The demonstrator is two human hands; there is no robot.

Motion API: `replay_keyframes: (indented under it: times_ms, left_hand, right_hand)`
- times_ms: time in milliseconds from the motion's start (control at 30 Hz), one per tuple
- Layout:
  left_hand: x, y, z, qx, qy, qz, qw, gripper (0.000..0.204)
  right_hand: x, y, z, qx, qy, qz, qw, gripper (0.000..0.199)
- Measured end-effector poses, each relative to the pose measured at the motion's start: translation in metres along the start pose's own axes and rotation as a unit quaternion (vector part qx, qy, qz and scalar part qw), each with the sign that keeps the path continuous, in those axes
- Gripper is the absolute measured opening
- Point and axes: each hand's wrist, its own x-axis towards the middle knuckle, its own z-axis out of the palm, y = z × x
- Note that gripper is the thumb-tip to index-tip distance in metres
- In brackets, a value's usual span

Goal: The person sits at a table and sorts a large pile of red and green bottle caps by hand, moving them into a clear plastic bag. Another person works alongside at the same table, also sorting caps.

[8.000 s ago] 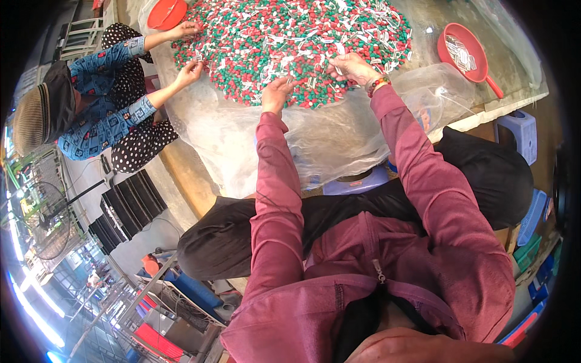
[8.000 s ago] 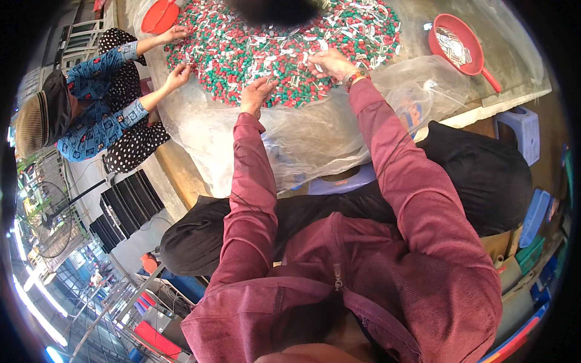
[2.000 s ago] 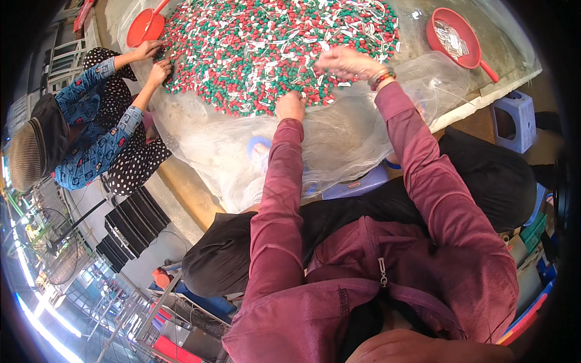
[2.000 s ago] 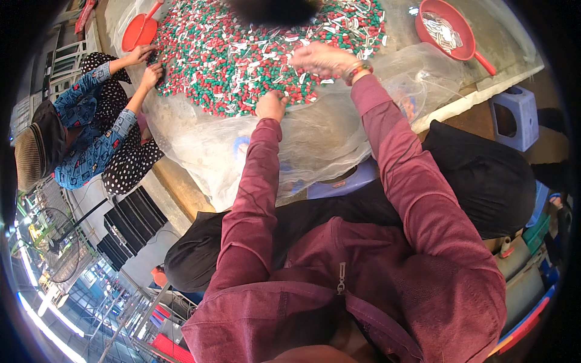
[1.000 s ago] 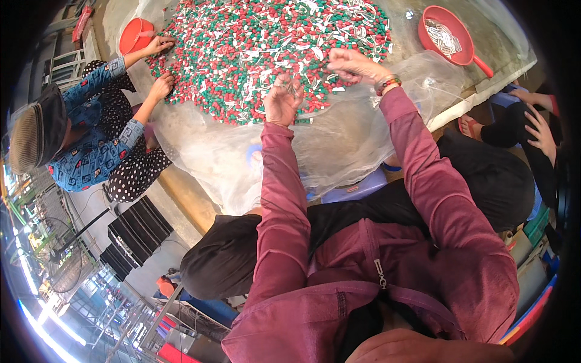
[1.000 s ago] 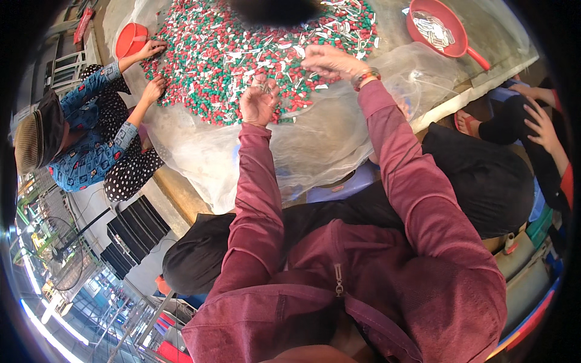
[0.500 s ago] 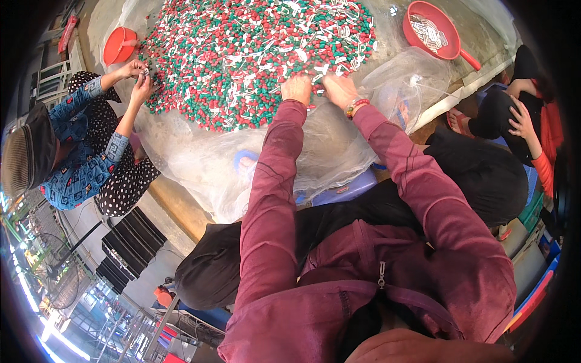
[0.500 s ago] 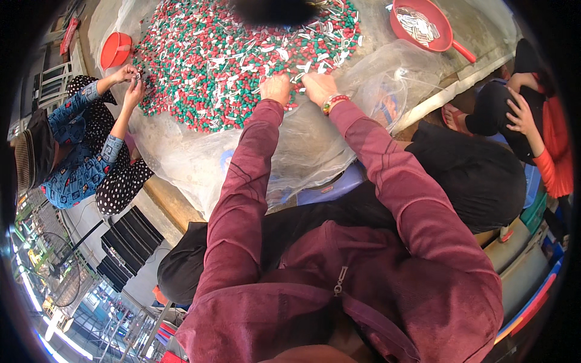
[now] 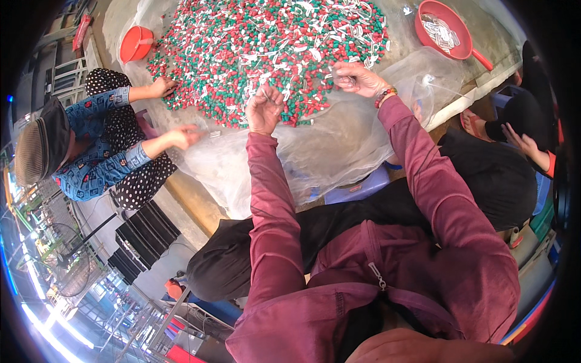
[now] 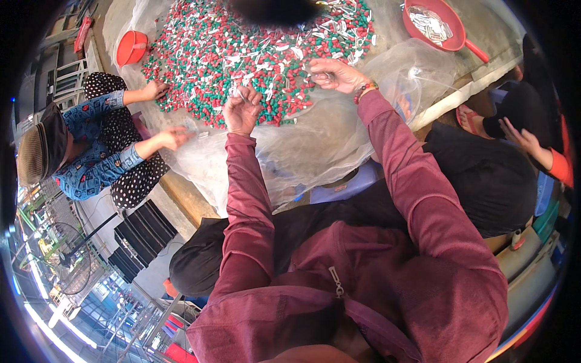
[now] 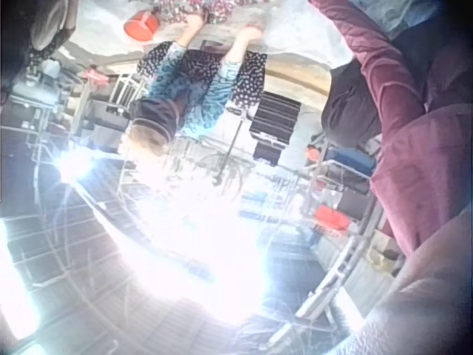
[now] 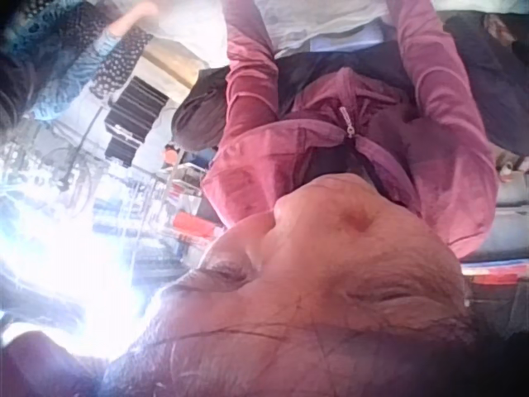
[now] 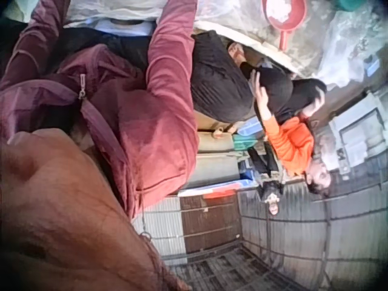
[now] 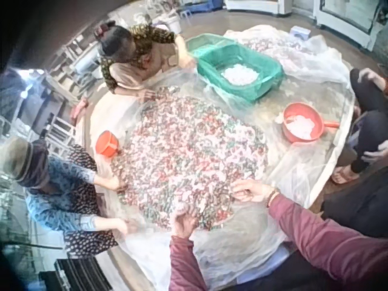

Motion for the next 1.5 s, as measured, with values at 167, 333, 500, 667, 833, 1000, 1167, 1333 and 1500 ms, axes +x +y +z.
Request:
replay_keyframes:
  times_ms: [167,333,500,667,833,1000,1167,1333,1500]
  left_hand:
    - [0.038,0.002,0.023,0.128,0.087,-0.052,0.987,0.021]
    - [0.062,-0.03,0.002,0.861,0.22,-0.087,0.451,0.035]
    - [0.042,-0.061,-0.03,0.875,0.248,-0.103,0.403,0.024]
    - [0.028,-0.036,-0.038,0.741,0.262,-0.026,0.618,0.025]
    - [-0.013,0.022,-0.058,0.05,0.244,0.091,0.964,0.018]
    - [-0.054,0.096,-0.154,0.072,0.291,0.129,0.945,0.025]
    - [-0.081,0.116,-0.224,0.786,0.449,-0.089,0.415,0.064]
    - [-0.076,0.093,-0.215,0.817,0.407,-0.029,0.407,0.044]
    - [-0.078,0.096,-0.201,0.852,0.403,-0.048,0.331,0.043]
  right_hand:
    - [-0.009,-0.041,0.028,0.041,-0.119,-0.071,0.989,0.027]
    - [-0.008,-0.059,0.026,-0.198,0.075,-0.018,0.977,0.033]
    - [0.029,-0.018,-0.001,-0.423,0.19,0.016,0.886,0.031]
    - [0.038,0.036,-0.021,-0.852,0.165,0.033,0.496,0.031]
    - [0.043,0.053,-0.021,-0.839,0.197,0.085,0.501,0.035]
    - [0.045,0.021,-0.009,-0.323,0.213,0.173,0.906,0.026]
    - [0.012,-0.012,0.023,0.039,0.048,0.042,0.997,0.025]
    - [0.009,-0.022,0.046,0.082,-0.114,-0.025,0.99,0.029]
    - [0.02,0.001,0.037,0.197,-0.025,-0.035,0.979,0.036]
